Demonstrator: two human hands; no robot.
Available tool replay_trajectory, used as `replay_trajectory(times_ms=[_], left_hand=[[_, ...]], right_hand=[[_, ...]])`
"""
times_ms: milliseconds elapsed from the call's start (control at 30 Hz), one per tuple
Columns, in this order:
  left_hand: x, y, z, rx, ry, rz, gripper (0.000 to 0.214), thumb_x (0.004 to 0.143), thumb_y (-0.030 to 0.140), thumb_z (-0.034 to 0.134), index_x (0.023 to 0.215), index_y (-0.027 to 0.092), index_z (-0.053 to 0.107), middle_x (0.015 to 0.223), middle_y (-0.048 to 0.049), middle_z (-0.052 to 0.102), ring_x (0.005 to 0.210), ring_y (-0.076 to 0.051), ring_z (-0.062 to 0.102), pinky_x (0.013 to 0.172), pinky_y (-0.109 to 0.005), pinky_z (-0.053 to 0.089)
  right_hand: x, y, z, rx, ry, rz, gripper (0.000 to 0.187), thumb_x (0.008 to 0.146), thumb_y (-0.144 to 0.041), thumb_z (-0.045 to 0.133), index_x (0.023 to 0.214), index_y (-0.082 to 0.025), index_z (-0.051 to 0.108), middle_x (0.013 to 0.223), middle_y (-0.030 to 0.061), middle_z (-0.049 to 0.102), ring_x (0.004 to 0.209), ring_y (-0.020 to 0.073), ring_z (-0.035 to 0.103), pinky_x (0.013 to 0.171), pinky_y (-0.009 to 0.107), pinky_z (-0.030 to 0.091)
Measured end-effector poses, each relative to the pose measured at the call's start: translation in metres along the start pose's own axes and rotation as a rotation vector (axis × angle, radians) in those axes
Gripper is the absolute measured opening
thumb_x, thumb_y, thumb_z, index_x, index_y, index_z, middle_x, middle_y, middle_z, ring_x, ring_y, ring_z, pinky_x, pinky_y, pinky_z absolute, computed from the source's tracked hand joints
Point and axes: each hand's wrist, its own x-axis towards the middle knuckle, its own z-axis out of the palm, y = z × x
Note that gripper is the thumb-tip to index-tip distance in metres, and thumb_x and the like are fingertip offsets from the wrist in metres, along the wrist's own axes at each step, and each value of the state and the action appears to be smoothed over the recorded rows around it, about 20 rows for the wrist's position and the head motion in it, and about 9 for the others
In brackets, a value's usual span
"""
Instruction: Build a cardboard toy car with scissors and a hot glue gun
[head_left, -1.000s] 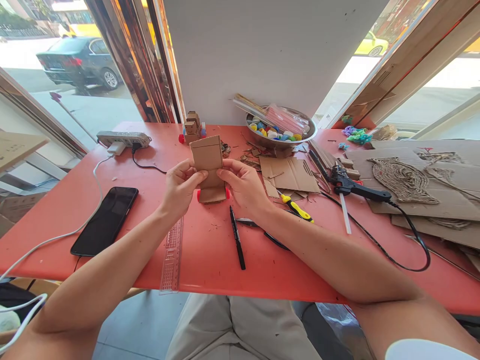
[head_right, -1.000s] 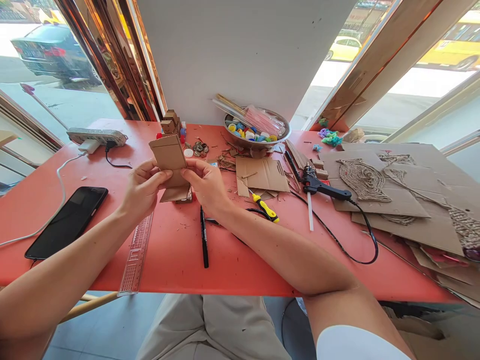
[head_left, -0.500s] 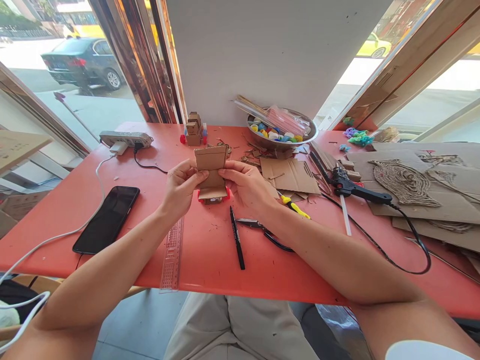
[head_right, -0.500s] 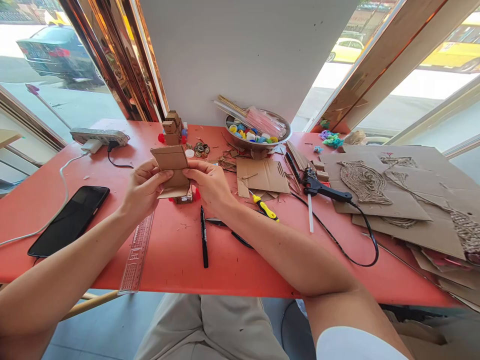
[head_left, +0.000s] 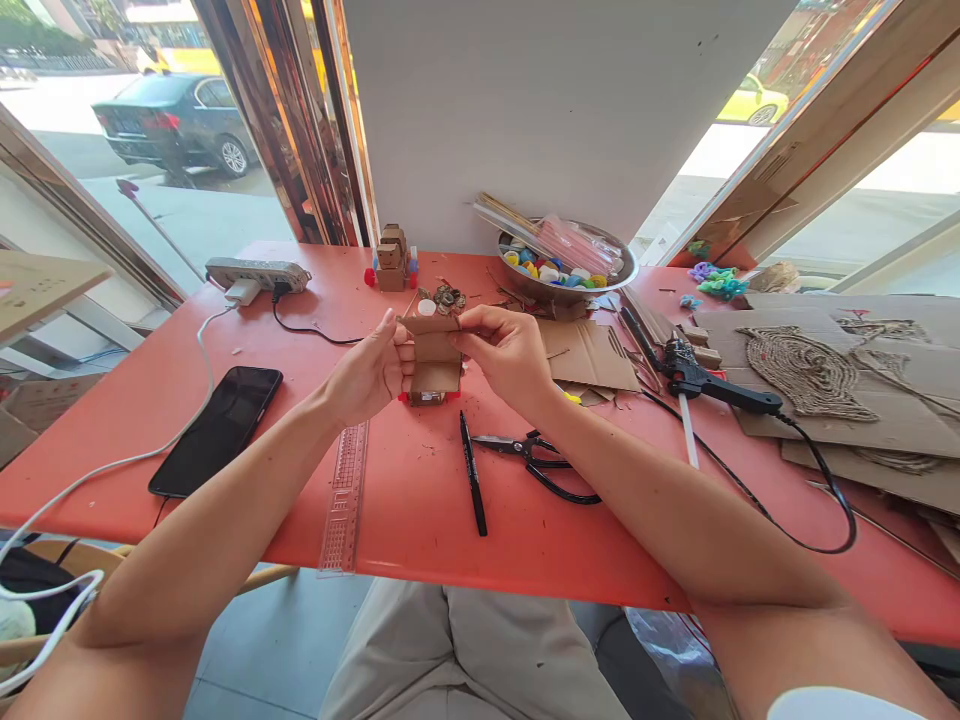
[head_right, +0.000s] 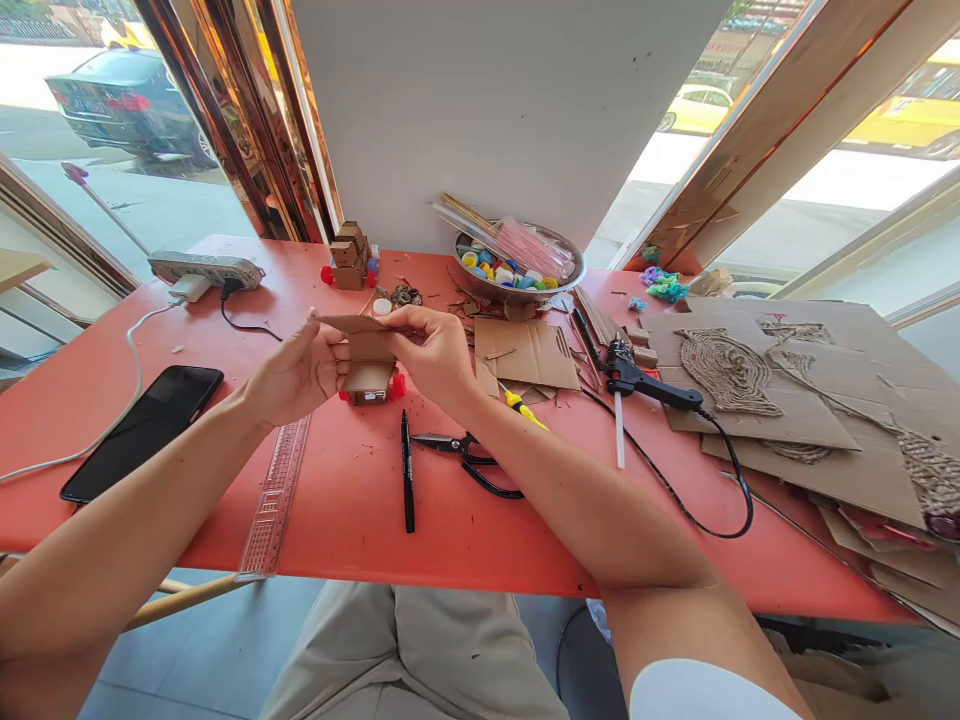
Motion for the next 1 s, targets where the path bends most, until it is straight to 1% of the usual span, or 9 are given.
replay_trajectory(times_ms=[100, 167, 267, 400, 500, 600, 767, 900, 1000], left_hand=[[0.0, -0.001, 0.001, 0.01, -0.074, -0.088, 0.052, 0.094, 0.068, 0.068, 0.097, 0.016, 0.075, 0.09, -0.0115, 0.081, 0.097, -0.027, 0.08, 0.085, -0.036, 0.064], [-0.002, 0.0, 0.004, 0.002, -0.117, -0.103, 0.055, 0.094, 0.069, 0.068, 0.104, 0.015, 0.077, 0.097, -0.0131, 0.082, 0.103, -0.028, 0.08, 0.088, -0.038, 0.064], [-0.006, 0.003, 0.007, 0.003, -0.158, -0.05, 0.048, 0.09, 0.063, 0.077, 0.099, 0.015, 0.078, 0.089, -0.0087, 0.08, 0.089, -0.023, 0.078, 0.079, -0.033, 0.064], [-0.01, 0.008, 0.01, 0.033, -0.21, 0.038, 0.047, 0.081, 0.06, 0.088, 0.083, 0.015, 0.076, 0.072, -0.0021, 0.07, 0.066, -0.014, 0.067, 0.06, -0.024, 0.055], [-0.011, 0.012, 0.012, 0.07, -0.247, 0.026, 0.049, 0.081, 0.061, 0.088, 0.076, 0.015, 0.072, 0.063, 0.0013, 0.059, 0.062, -0.011, 0.06, 0.056, -0.022, 0.051], [-0.011, 0.013, 0.013, 0.092, -0.257, 0.007, 0.054, 0.076, 0.063, 0.091, 0.074, 0.013, 0.071, 0.06, 0.0019, 0.056, 0.058, -0.01, 0.056, 0.051, -0.02, 0.046], [-0.01, 0.013, 0.009, 0.124, -0.15, 0.073, 0.054, 0.069, 0.058, 0.097, 0.089, 0.013, 0.075, 0.072, -0.0013, 0.069, 0.06, -0.01, 0.06, 0.057, -0.022, 0.05], [-0.01, 0.01, 0.004, 0.231, -0.063, 0.147, 0.056, 0.068, 0.055, 0.098, 0.1, 0.016, 0.072, 0.082, -0.0024, 0.073, 0.068, -0.013, 0.066, 0.059, -0.022, 0.05], [-0.01, 0.007, 0.003, 0.302, -0.068, 0.183, 0.056, 0.073, 0.057, 0.094, 0.102, 0.018, 0.066, 0.08, -0.001, 0.072, 0.065, -0.012, 0.064, 0.054, -0.02, 0.046]], right_hand=[[0.0, -0.001, -0.004, -0.122, -0.081, -0.076, 0.017, 0.071, -0.018, 0.06, 0.068, -0.022, 0.076, 0.077, 0.0004, 0.077, 0.075, 0.0163, 0.068, 0.071, 0.03, 0.054], [0.0, -0.002, -0.006, -0.18, -0.099, -0.114, 0.021, 0.074, -0.018, 0.059, 0.073, -0.022, 0.079, 0.08, 0.0014, 0.08, 0.077, 0.0169, 0.07, 0.071, 0.029, 0.055], [-0.001, -0.005, -0.008, -0.228, -0.111, -0.166, 0.024, 0.079, -0.017, 0.06, 0.081, -0.023, 0.083, 0.087, 0.0026, 0.083, 0.079, 0.0172, 0.073, 0.07, 0.029, 0.056], [-0.004, -0.012, -0.008, -0.276, -0.13, -0.259, 0.027, 0.079, -0.012, 0.06, 0.084, -0.022, 0.085, 0.089, 0.0036, 0.085, 0.079, 0.0173, 0.075, 0.07, 0.028, 0.057], [-0.009, -0.015, -0.005, -0.295, -0.109, -0.298, 0.028, 0.079, -0.01, 0.059, 0.085, -0.022, 0.084, 0.088, 0.0037, 0.084, 0.08, 0.0175, 0.075, 0.069, 0.028, 0.057], [-0.01, -0.014, -0.003, -0.259, -0.107, -0.274, 0.027, 0.082, -0.012, 0.06, 0.087, -0.021, 0.084, 0.088, 0.004, 0.083, 0.081, 0.0175, 0.074, 0.07, 0.029, 0.057], [0.002, -0.023, -0.017, -0.118, -0.306, -0.137, 0.018, 0.088, -0.032, 0.072, 0.095, -0.022, 0.085, 0.099, 0.0049, 0.083, 0.09, 0.0191, 0.075, 0.078, 0.031, 0.06], [0.009, -0.041, -0.033, -0.173, -0.468, -0.021, 0.044, 0.085, -0.064, 0.077, 0.085, -0.02, 0.084, 0.092, 0.0059, 0.082, 0.088, 0.0212, 0.073, 0.078, 0.032, 0.057], [0.007, -0.046, -0.035, -0.273, -0.493, -0.053, 0.05, 0.082, -0.07, 0.079, 0.085, -0.02, 0.085, 0.086, 0.006, 0.081, 0.082, 0.0197, 0.068, 0.073, 0.03, 0.052]])
